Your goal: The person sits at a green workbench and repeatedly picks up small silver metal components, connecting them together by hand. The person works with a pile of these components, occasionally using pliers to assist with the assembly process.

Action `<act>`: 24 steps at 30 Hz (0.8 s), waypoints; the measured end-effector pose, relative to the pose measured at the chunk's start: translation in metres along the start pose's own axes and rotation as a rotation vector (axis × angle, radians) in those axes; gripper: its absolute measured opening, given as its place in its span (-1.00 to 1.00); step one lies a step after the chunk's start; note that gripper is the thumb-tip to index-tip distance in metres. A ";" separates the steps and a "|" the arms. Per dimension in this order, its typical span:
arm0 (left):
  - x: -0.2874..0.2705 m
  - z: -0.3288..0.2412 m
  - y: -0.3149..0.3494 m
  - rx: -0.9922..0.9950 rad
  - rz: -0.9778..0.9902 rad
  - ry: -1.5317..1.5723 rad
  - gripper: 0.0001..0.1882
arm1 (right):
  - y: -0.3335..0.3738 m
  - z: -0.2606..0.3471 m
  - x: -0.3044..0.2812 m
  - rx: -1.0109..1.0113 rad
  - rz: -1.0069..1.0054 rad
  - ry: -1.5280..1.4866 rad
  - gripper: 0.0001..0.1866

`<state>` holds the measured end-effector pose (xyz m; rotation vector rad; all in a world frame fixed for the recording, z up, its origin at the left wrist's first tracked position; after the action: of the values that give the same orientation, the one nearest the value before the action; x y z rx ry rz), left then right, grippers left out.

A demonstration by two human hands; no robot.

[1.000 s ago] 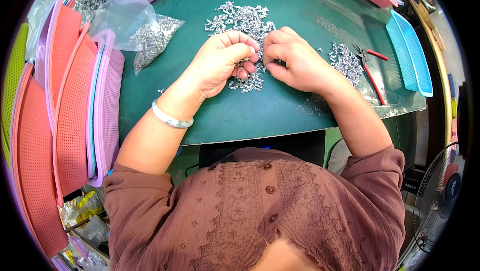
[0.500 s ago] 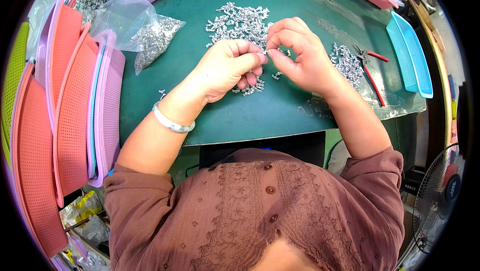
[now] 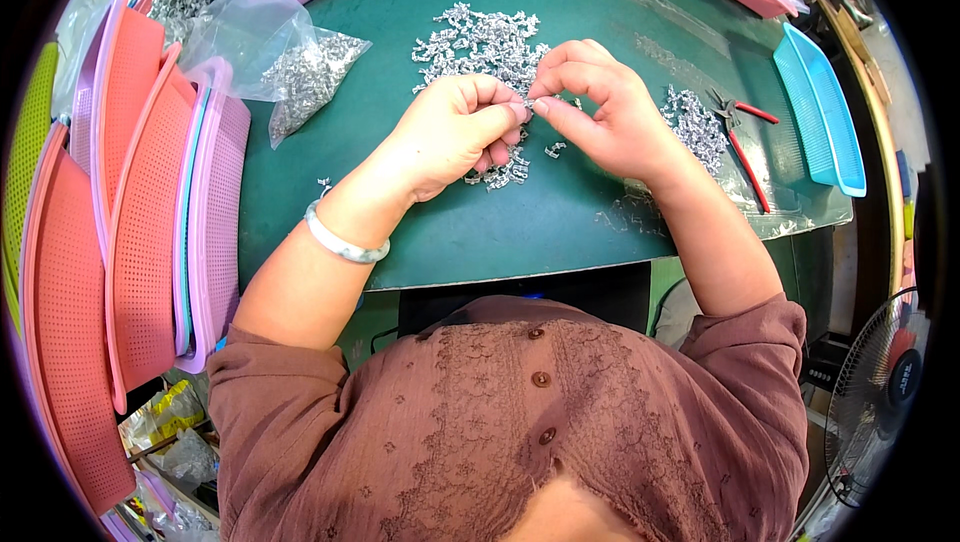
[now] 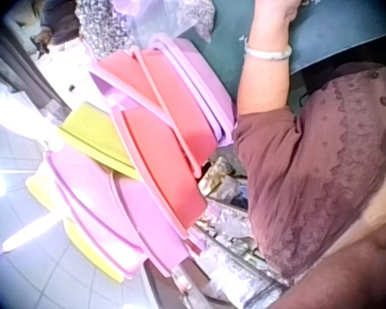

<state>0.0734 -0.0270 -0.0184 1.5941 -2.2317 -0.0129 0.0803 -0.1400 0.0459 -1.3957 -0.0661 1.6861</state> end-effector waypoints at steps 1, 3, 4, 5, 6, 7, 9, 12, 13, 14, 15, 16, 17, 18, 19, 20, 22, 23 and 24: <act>0.000 0.000 0.000 -0.001 0.006 0.006 -0.88 | 0.000 0.000 0.000 -0.002 0.001 -0.001 -0.94; 0.001 0.000 0.000 -0.004 0.017 0.019 -0.88 | 0.001 -0.002 0.000 0.010 -0.006 -0.026 -0.94; 0.001 0.000 -0.001 -0.005 0.027 0.028 -0.88 | 0.001 -0.002 0.000 0.016 -0.009 -0.039 -0.95; 0.000 0.001 -0.001 -0.007 0.037 0.036 -0.88 | 0.001 -0.003 0.000 0.022 -0.009 -0.049 -0.95; 0.000 0.001 -0.001 -0.008 0.047 0.044 -0.88 | 0.000 -0.003 0.000 0.028 -0.010 -0.058 -0.95; 0.001 0.001 -0.001 -0.008 0.054 0.054 -0.88 | 0.000 -0.003 0.000 0.035 -0.011 -0.068 -0.95; 0.001 0.001 -0.001 -0.009 0.068 0.076 -0.88 | 0.000 -0.003 0.000 0.042 -0.009 -0.075 -0.95; 0.001 0.001 -0.001 -0.015 0.085 0.138 -0.88 | 0.000 -0.003 -0.001 0.043 -0.007 -0.082 -0.95; 0.000 0.001 -0.001 -0.014 0.080 0.146 -0.88 | 0.000 -0.002 -0.001 0.042 -0.006 -0.084 -0.95; 0.000 0.001 0.000 -0.013 0.076 0.154 -0.88 | 0.000 -0.002 -0.001 0.039 -0.004 -0.085 -0.94; 0.000 0.001 0.000 -0.012 0.072 0.163 -0.88 | 0.000 -0.002 -0.001 0.037 -0.003 -0.086 -0.94; -0.001 0.002 -0.001 -0.010 0.071 0.159 -0.88 | 0.000 -0.002 -0.001 0.035 -0.001 -0.086 -0.94; -0.001 0.002 -0.001 -0.008 0.069 0.155 -0.88 | 0.000 -0.001 -0.001 0.032 -0.003 -0.091 -0.93; -0.001 0.002 -0.001 -0.007 0.066 0.152 -0.88 | 0.000 -0.001 -0.001 0.029 -0.005 -0.095 -0.93; -0.001 0.002 -0.001 -0.006 0.064 0.147 -0.88 | 0.000 -0.001 -0.001 0.025 -0.007 -0.100 -0.93; -0.001 0.001 -0.001 -0.005 0.065 0.143 -0.88 | 0.000 -0.001 -0.001 0.027 -0.007 -0.097 -0.93; -0.001 0.001 -0.001 -0.006 0.063 0.134 -0.88 | 0.000 -0.002 -0.001 0.030 -0.008 -0.093 -0.92; -0.001 0.002 -0.001 -0.007 0.061 0.130 -0.89 | 0.000 -0.001 -0.001 0.029 -0.007 -0.093 -0.92; -0.001 0.002 -0.001 -0.007 0.059 0.126 -0.89 | 0.000 -0.001 -0.001 0.029 -0.007 -0.094 -0.92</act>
<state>0.0743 -0.0271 -0.0208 1.4824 -2.1779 0.0926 0.0811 -0.1416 0.0462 -1.2932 -0.0989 1.7401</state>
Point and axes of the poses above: each hand's wrist, its own y-axis away from the middle knuckle, its own x-axis out of the palm, z = x × y, the point moved 8 cm from there along -y, towards the middle knuckle, and after that the axes turned 13 degrees about y, right-handed, at the moved point
